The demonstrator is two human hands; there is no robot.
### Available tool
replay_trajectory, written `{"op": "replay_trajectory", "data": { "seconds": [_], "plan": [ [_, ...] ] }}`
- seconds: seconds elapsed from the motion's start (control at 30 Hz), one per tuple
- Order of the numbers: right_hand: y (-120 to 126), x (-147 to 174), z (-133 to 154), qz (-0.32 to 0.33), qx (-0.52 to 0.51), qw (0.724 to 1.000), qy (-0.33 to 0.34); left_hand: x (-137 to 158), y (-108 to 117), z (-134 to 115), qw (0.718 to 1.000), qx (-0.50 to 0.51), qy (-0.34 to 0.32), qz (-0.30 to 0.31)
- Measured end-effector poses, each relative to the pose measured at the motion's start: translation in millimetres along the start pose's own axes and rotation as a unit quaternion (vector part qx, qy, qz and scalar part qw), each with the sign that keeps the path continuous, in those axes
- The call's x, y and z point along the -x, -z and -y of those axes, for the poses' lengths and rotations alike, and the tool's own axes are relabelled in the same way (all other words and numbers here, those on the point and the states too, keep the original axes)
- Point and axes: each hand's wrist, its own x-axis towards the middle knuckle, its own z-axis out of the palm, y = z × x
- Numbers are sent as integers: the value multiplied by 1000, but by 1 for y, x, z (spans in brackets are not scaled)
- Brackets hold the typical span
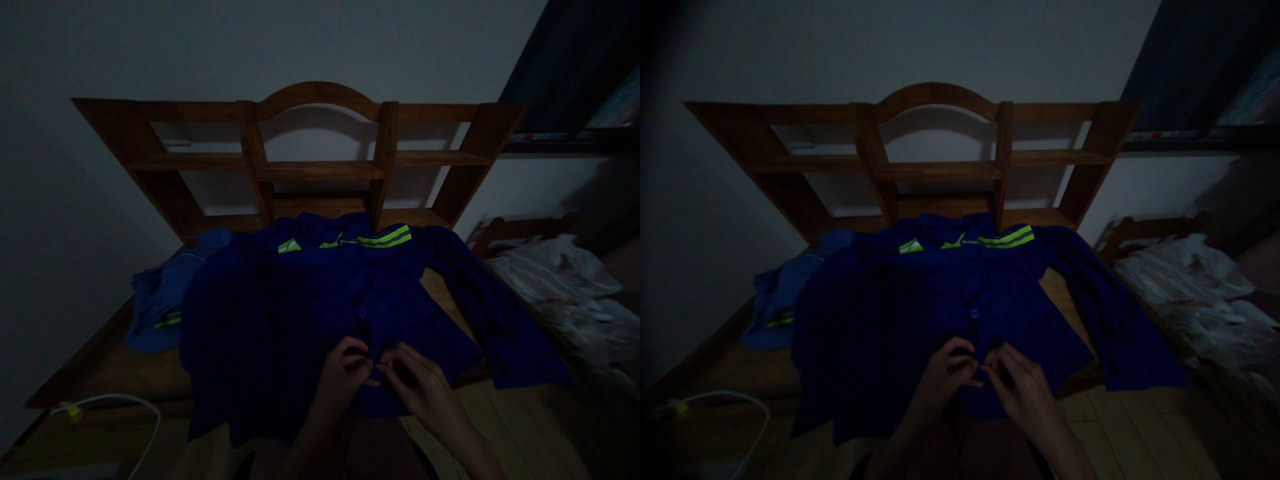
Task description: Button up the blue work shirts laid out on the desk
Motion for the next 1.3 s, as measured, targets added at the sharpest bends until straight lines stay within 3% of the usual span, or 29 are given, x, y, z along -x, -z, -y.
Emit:
{"op": "replay_trajectory", "data": {
  "seconds": [0.33, 0.53, 0.63, 0.73, 0.83, 0.97, 1.17, 1.3],
  "plan": [
    [2, -2, 7, -19, -11, 1000, -13, 0, 2, 3, 1000, 2, -7, 19],
    [4, -3, 10, -3, -57, 996, -75, 5, -6, 5, 982, -148, -109, -37],
    [4, -4, 7, 1, -149, 979, -141, 8, -12, 7, 963, -205, -155, -80],
    [4, -4, 1, 22, -250, 944, -212, 10, -15, 9, 963, -204, -148, -92],
    [4, -4, -3, 31, -286, 926, -244, 9, -15, 10, 969, -189, -131, -92],
    [5, -4, -2, 26, -283, 926, -247, 8, -12, 12, 969, -193, -123, -97],
    [-1, -6, 3, 26, -284, 923, -258, 8, -12, 12, 946, -264, -149, -115],
    [2, -7, 0, -25, -256, 937, -235, 14, -10, 6, 934, -300, -168, -93]
  ]
}}
